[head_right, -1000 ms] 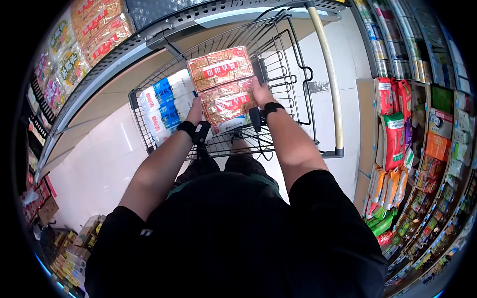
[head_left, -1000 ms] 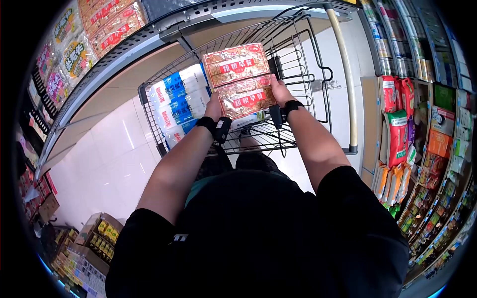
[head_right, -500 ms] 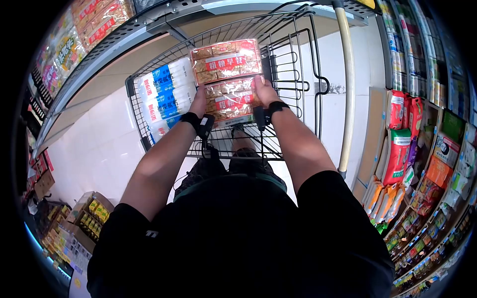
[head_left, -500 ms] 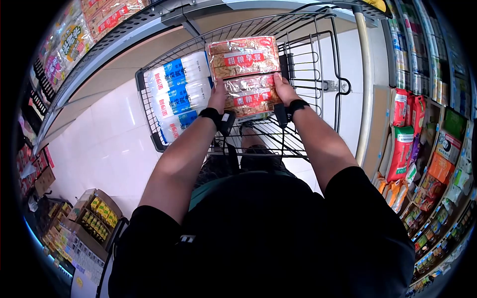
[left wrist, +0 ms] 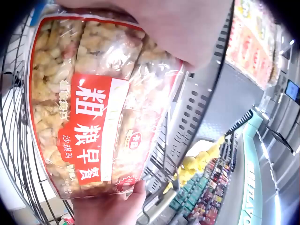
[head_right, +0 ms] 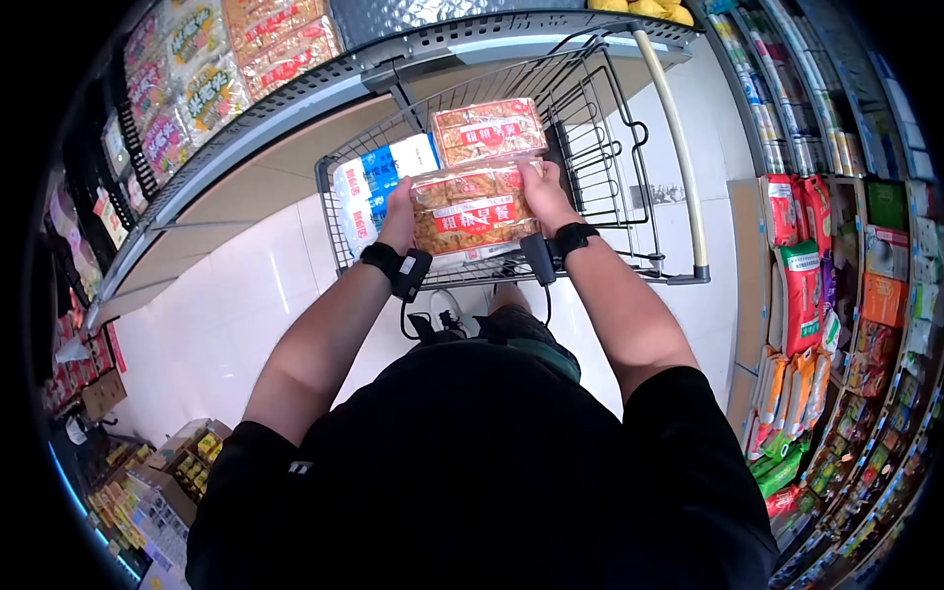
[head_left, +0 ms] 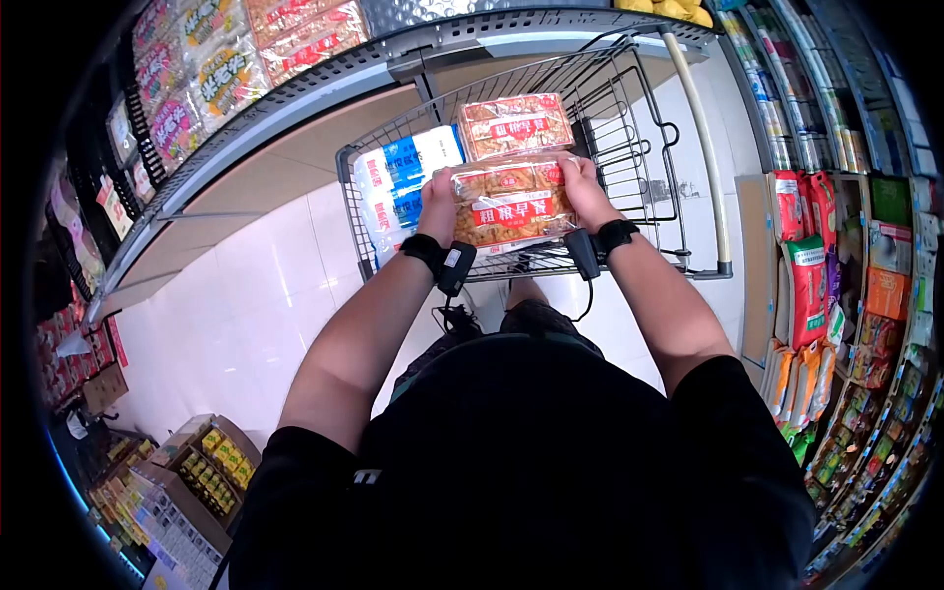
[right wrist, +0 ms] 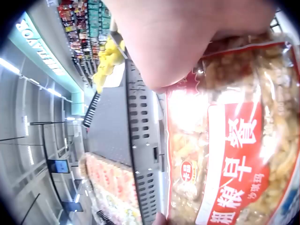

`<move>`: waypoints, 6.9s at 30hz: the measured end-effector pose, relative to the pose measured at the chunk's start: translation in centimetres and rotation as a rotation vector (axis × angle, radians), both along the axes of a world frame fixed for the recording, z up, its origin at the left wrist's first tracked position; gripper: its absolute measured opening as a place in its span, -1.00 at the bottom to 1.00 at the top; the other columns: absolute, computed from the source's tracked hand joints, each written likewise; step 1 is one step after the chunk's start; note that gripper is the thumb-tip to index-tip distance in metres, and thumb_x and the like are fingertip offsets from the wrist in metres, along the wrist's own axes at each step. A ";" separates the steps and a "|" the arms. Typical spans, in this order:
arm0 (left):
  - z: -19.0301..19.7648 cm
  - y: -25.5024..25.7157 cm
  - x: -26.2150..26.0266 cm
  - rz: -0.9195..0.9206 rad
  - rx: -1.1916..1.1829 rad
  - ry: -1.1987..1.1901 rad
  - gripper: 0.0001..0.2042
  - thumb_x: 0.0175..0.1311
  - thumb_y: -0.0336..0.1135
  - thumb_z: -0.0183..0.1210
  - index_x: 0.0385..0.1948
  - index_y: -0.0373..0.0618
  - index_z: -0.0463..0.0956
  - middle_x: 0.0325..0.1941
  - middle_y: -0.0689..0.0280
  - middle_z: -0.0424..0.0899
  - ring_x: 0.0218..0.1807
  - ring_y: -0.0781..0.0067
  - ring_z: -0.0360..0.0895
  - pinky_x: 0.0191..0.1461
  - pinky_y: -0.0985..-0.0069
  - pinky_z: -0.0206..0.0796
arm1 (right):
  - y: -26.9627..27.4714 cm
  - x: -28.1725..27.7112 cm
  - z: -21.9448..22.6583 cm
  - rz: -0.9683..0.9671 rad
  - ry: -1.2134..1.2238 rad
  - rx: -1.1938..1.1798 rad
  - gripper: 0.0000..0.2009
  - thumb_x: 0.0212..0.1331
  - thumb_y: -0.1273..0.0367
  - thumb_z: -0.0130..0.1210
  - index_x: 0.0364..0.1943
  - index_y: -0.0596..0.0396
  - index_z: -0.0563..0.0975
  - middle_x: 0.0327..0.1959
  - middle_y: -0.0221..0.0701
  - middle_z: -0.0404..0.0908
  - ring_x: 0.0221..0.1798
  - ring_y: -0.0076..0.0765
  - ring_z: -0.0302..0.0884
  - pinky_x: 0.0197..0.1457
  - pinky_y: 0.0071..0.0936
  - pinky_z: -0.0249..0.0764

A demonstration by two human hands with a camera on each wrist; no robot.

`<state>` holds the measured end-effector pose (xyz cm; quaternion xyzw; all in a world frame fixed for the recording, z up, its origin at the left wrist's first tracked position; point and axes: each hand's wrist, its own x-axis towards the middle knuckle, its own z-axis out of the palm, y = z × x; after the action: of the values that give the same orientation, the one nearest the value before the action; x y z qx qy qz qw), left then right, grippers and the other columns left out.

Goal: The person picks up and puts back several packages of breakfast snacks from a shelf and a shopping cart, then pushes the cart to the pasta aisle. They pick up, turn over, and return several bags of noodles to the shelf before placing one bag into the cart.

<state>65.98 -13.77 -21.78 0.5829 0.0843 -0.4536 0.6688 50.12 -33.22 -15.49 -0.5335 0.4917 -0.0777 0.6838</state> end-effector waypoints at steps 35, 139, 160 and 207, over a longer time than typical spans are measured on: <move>32.8 2.3 11.2 0.202 -0.350 -0.615 -0.43 0.26 0.12 0.05 0.09 -0.09 0.11 0.14 0.13 0.28 0.17 0.28 0.27 0.19 0.22 0.23 | 1.6 12.2 28.2 0.113 -0.623 -0.395 -0.42 0.24 0.05 0.07 0.21 0.02 0.15 0.04 -0.30 0.40 0.03 -0.42 0.37 0.04 -0.43 0.36; 38.3 8.3 7.5 0.165 -0.308 -0.769 -0.39 0.28 -0.03 0.16 0.14 -0.15 0.02 0.13 0.03 0.34 0.16 0.33 0.34 0.23 0.36 0.22 | 9.5 7.9 32.0 0.092 -0.703 -0.515 -0.50 0.31 0.12 0.05 0.18 0.06 0.20 0.03 -0.36 0.47 0.07 -0.48 0.42 0.14 -0.44 0.35; 44.5 8.9 5.9 0.068 -0.266 -0.870 -0.42 0.29 0.03 0.15 0.16 -0.04 0.08 0.10 0.08 0.41 0.10 0.32 0.42 0.08 0.34 0.36 | 7.1 7.6 35.9 0.144 -0.874 -0.400 -0.58 0.34 0.10 -0.01 0.13 0.05 0.32 -0.02 -0.41 0.53 0.00 -0.50 0.49 0.05 -0.46 0.44; 11.6 -20.2 40.8 -0.147 0.768 -1.723 -0.37 0.09 -0.08 0.30 0.10 -0.33 0.30 -0.04 -0.05 0.44 0.05 0.04 0.41 0.14 0.23 0.28 | -23.3 41.2 3.1 0.376 -0.220 -0.670 -0.49 0.41 0.10 -0.18 0.34 0.03 0.19 0.12 -0.20 0.49 0.13 -0.34 0.45 0.22 -0.40 0.32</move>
<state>106.80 -33.98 -10.20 0.9015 -0.3319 0.1509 0.2331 91.29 -56.50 -12.38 -0.7962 0.2569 -0.1637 0.5227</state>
